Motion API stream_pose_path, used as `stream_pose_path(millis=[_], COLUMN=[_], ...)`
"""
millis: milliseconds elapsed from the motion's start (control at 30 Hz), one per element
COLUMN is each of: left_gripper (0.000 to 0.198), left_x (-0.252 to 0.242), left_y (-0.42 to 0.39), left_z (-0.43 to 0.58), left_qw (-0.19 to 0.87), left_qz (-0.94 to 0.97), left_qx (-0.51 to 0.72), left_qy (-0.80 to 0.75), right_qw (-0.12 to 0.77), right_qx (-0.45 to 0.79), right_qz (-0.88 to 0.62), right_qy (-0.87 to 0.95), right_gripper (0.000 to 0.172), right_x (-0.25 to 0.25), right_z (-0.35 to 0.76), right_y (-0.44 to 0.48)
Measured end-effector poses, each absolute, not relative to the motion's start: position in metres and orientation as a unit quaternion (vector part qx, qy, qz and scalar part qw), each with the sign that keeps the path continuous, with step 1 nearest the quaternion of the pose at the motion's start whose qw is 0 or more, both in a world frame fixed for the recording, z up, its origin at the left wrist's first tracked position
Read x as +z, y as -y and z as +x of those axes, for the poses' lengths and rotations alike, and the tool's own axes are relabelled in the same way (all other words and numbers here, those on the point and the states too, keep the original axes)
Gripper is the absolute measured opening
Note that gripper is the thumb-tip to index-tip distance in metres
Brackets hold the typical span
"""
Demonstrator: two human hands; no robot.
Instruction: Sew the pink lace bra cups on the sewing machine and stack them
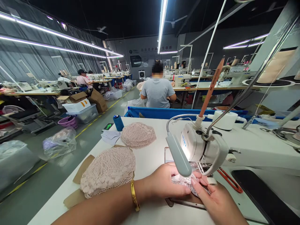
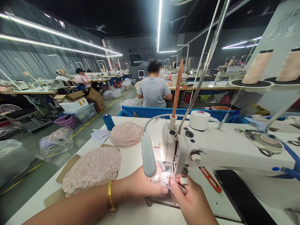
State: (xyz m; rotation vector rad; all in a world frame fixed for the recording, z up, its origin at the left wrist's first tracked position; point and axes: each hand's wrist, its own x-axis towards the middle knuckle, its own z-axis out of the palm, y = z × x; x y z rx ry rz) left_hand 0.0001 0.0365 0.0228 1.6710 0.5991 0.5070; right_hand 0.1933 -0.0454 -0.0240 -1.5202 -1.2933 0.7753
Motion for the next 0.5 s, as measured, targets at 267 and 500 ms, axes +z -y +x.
stream_pose_path(millis=[267,500], left_gripper=[0.029,0.01], left_x=[0.017,-0.007], left_y=[-0.03,-0.018], left_z=[-0.005,-0.023], left_qw=[0.464,0.14], left_qz=[0.815,0.956], left_qx=[0.251,0.221], left_qy=[-0.239,-0.137], right_qw=[0.383,0.227], right_qx=[0.187,-0.035], right_qz=[-0.549,-0.355], right_qy=[0.719,0.906], right_gripper=[0.03,0.018], right_x=[-0.024,-0.002], right_z=[0.212,0.225], right_y=[0.047,0.045])
